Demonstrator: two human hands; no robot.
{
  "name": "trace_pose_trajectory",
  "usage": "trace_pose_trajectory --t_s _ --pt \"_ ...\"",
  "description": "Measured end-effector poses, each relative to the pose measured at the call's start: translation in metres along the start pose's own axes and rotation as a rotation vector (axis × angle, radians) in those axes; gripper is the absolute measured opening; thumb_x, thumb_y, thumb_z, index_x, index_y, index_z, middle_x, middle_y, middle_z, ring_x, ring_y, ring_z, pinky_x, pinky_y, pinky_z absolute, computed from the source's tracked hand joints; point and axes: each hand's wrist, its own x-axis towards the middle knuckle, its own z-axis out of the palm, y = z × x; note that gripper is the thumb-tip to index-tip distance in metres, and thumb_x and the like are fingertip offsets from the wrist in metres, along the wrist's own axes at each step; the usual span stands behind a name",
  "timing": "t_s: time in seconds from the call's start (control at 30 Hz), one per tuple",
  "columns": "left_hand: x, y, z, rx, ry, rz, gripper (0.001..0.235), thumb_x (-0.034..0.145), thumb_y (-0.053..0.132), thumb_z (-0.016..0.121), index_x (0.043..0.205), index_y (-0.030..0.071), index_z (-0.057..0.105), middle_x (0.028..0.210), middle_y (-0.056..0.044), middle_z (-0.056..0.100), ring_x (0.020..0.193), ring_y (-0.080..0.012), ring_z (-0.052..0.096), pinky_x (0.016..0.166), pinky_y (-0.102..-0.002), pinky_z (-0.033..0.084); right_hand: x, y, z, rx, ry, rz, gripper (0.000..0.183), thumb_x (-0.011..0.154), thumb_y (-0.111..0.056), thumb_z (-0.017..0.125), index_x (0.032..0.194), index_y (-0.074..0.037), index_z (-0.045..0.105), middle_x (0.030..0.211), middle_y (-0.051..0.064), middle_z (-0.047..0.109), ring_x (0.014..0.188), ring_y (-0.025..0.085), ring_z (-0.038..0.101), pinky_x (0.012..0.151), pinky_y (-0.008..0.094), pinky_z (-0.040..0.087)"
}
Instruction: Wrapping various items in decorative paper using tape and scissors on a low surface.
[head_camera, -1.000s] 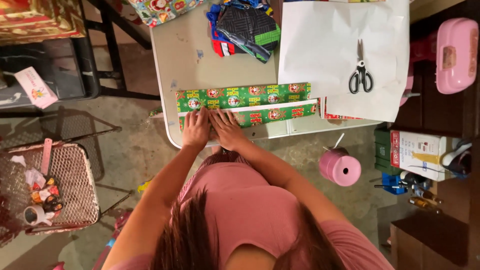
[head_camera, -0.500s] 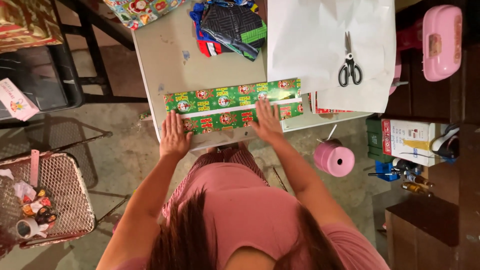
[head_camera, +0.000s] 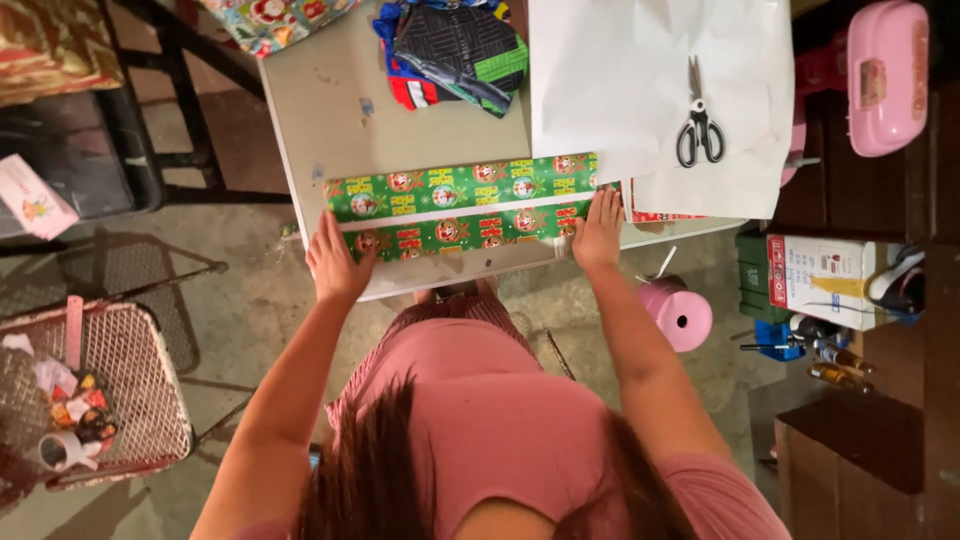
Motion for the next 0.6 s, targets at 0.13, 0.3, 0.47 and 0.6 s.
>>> trace_pose_trajectory --t_s 0.13,0.3,0.47,0.6 --pt "0.038 -0.019 0.025 -0.080 0.093 -0.140 0.114 0.071 0.034 0.087 0.163 0.016 0.025 0.146 -0.011 0.039 0.126 -0.0391 0.047 0.101 -0.058 0.046 -0.004 -0.023 0.007 0.141 0.234 -0.027 0.086 0.088 -0.026 0.076 0.155 0.006 0.034 0.155 0.028 0.037 0.144 0.046 0.036 0.120 0.055 0.027" --pt "0.067 -0.032 0.049 -0.171 0.059 -0.146 0.069 0.068 0.029 0.085 0.129 0.026 0.053 0.114 0.001 0.050 0.109 -0.0289 0.057 0.091 -0.053 0.051 0.003 -0.047 0.030 0.156 0.290 -0.291 0.012 0.084 -0.025 0.074 0.093 -0.023 0.067 0.092 -0.001 0.056 0.086 0.025 0.060 0.077 0.042 0.049" --pt "0.057 -0.022 0.034 -0.435 0.197 -0.079 0.038 0.085 0.025 0.078 0.118 0.017 0.060 0.096 -0.004 0.065 0.089 -0.0301 0.070 0.081 -0.045 0.056 -0.031 -0.113 0.018 0.151 0.235 -0.288 0.041 0.088 -0.034 0.069 0.125 -0.018 0.065 0.128 0.011 0.057 0.122 0.036 0.054 0.100 0.053 0.043" --pt "0.058 -0.010 0.018 -0.459 0.129 -0.138 0.047 0.090 0.027 0.072 0.131 0.025 0.050 0.088 0.000 0.075 0.087 -0.0275 0.075 0.083 -0.045 0.058 -0.067 -0.147 0.007 0.160 0.039 -0.363 0.051 0.100 -0.041 0.057 0.149 -0.025 0.052 0.154 0.015 0.042 0.145 0.045 0.035 0.111 0.066 0.031"
